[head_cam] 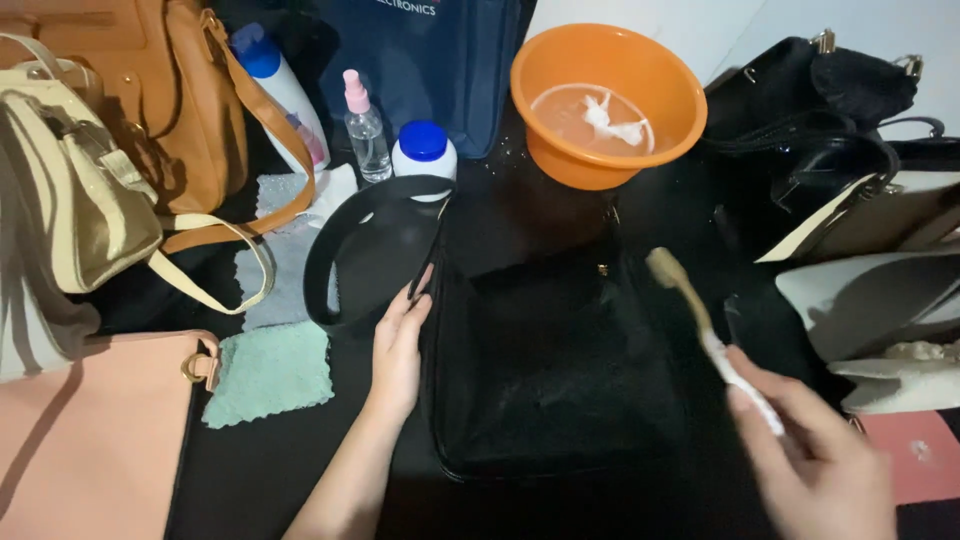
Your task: Brushing a black leather bag with a toothbrush and soapy water to clean or finish the surface.
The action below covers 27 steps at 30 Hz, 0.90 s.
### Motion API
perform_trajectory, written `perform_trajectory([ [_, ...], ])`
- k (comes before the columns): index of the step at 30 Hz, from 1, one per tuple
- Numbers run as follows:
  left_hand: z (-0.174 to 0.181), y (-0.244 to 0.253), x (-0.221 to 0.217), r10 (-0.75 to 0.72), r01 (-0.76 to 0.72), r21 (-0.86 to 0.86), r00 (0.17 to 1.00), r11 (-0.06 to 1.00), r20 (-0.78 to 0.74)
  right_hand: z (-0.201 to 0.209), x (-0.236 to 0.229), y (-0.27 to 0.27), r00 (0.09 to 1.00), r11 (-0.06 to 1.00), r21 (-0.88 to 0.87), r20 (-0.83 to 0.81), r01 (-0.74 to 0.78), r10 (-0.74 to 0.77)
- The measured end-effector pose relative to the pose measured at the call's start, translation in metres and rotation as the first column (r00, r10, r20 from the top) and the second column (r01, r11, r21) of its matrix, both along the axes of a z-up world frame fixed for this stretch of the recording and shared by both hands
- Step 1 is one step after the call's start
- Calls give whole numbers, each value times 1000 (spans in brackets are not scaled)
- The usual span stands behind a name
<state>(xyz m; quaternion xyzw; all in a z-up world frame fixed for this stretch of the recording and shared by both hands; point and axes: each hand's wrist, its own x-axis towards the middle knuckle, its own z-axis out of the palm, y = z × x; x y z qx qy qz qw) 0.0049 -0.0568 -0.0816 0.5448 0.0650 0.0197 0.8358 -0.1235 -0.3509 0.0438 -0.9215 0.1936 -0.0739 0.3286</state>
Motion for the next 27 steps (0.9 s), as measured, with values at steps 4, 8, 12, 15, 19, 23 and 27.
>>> perform_trajectory([
  [4,13,0,-6,-8,10,63,999,998,-40,-24,-9,-14,983,981,-66,11,-183,184],
  [8,6,1,-4,-4,7,79,999,997,-34,-41,-15,2,946,931,-183,14,-315,323],
  [12,2,1,-3,-3,2,57,1000,998,3,-41,-19,20,860,869,-208,-365,-450,358],
  [15,2,0,-4,-4,4,58,1000,998,-3,-45,-21,28,859,869,-255,-417,-424,298],
  [19,3,1,-3,3,-3,85,1000,996,-9,-8,-1,52,586,767,-132,-729,-627,354],
  [23,-6,1,2,-4,5,42,1000,999,-7,-33,-5,37,903,880,-297,-335,-371,268],
  [27,-15,4,6,14,-14,17,1000,1000,-5,-24,-8,50,788,887,-100,-511,-452,344],
])
